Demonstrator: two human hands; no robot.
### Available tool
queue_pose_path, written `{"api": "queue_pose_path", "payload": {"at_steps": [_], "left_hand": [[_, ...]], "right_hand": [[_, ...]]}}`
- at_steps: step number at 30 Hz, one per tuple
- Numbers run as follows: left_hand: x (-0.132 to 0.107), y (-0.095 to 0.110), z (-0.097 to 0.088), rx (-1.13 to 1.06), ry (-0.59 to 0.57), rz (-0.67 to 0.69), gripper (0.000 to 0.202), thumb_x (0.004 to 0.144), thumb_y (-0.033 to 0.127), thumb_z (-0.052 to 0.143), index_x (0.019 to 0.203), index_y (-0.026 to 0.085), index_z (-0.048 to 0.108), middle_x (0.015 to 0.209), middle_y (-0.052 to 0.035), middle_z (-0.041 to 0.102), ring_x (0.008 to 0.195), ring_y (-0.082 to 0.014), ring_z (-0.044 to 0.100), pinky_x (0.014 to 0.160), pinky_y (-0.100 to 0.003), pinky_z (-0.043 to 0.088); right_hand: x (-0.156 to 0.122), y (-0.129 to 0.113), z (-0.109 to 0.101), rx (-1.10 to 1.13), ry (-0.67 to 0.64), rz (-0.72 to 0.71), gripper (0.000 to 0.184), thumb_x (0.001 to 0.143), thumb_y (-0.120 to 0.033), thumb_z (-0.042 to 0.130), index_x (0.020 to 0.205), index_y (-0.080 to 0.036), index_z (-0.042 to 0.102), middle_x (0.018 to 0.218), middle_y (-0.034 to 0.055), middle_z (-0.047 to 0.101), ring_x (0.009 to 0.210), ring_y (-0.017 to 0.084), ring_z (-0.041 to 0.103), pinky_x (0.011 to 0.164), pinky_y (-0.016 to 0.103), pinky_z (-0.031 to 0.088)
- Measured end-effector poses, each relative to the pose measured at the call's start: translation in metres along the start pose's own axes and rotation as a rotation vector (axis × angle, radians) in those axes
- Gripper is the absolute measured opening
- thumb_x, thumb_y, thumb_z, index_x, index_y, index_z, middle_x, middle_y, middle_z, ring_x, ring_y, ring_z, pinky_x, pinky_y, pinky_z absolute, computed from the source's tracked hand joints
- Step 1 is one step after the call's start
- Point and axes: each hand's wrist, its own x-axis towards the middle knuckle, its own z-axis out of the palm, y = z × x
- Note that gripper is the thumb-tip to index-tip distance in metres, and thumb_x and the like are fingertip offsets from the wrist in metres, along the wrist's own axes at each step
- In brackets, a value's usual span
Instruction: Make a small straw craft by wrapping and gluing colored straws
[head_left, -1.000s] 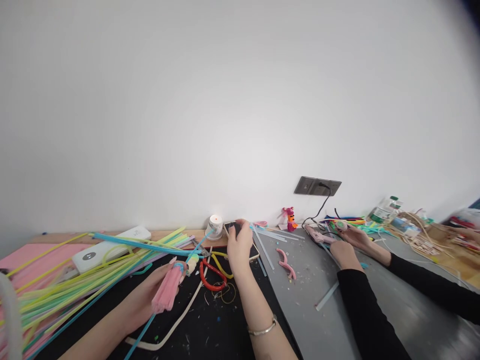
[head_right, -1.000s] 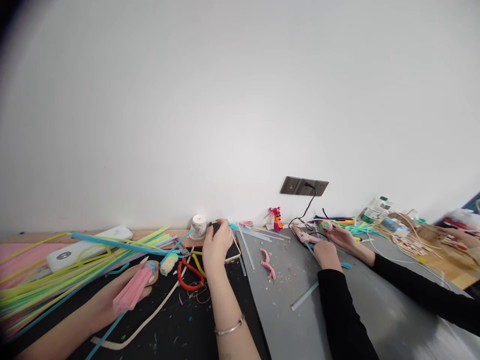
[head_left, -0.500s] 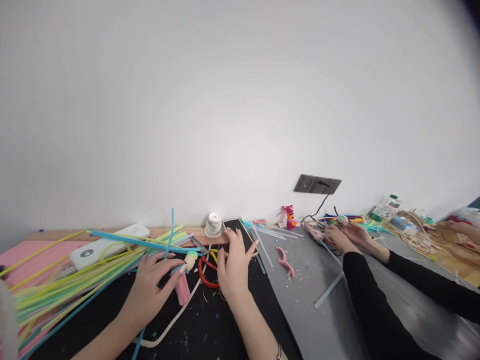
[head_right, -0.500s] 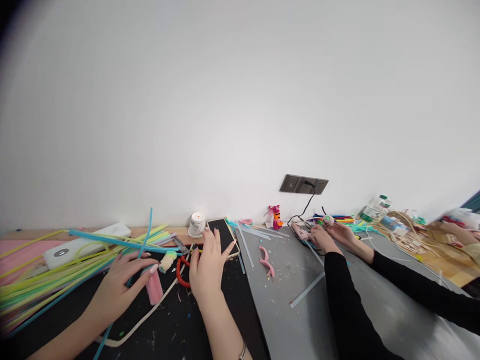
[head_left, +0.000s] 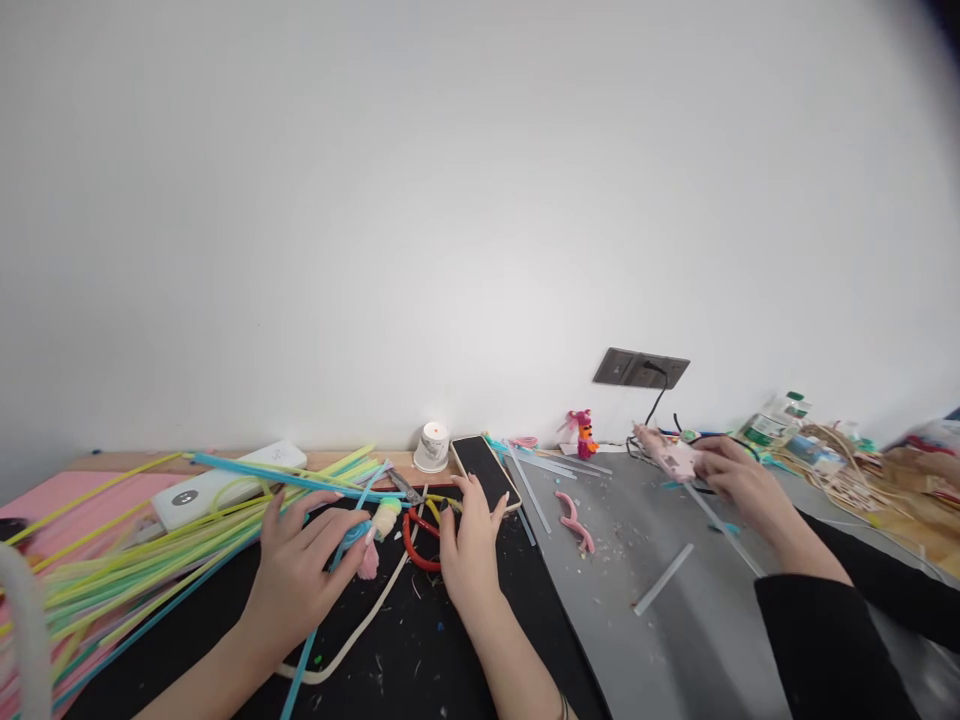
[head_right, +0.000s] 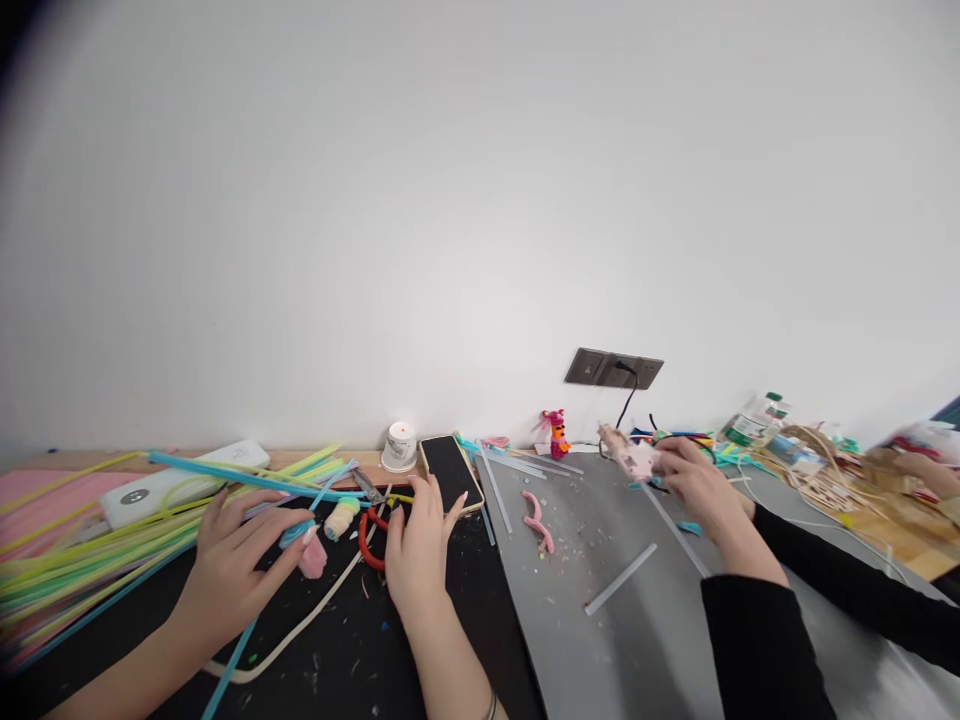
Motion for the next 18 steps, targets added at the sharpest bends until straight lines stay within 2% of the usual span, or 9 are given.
{"api": "queue_pose_path", "payload": {"at_steps": [7,10,13,18], "left_hand": [[0.000,0.002,-0.002,-0.139,-0.092,0.016,0.012,0.082,0.023,0.055,0.087,0.022,0.065,0.081,-0.0044,0.069,0.090,-0.0261,0.060,0.097,-0.046,0.032],[0.000,0.004,-0.002,-0.182,-0.118,-0.020,0.013,0.083,0.025,0.053,0.087,0.022,0.065,0.080,-0.0043,0.068,0.088,-0.0250,0.059,0.091,-0.041,0.036],[0.000,0.004,-0.002,-0.215,-0.136,-0.054,0.014,0.084,0.026,0.052,0.087,0.021,0.065,0.078,-0.0045,0.066,0.085,-0.0240,0.058,0.084,-0.037,0.039],[-0.001,0.004,-0.002,-0.268,-0.165,-0.092,0.014,0.085,0.027,0.052,0.088,0.021,0.064,0.078,-0.0037,0.065,0.083,-0.0228,0.058,0.083,-0.035,0.040]], "right_hand": [[0.000,-0.001,-0.003,0.041,0.020,-0.022,0.037,0.087,-0.012,0.036,0.122,-0.016,0.048,0.124,0.0130,0.058,0.125,0.026,0.048,0.108,0.067,0.013],[0.000,-0.002,-0.006,0.101,0.036,-0.046,0.036,0.087,-0.012,0.037,0.121,-0.017,0.048,0.120,0.0127,0.060,0.117,0.023,0.053,0.108,0.055,0.029],[0.001,-0.005,-0.010,0.163,0.052,-0.048,0.034,0.087,-0.013,0.037,0.119,-0.015,0.049,0.115,0.0137,0.061,0.110,0.022,0.057,0.097,0.041,0.045],[0.005,-0.011,-0.033,0.169,0.037,-0.028,0.032,0.085,-0.011,0.038,0.113,-0.017,0.053,0.104,0.0101,0.064,0.100,0.020,0.061,0.088,0.033,0.049]]}}
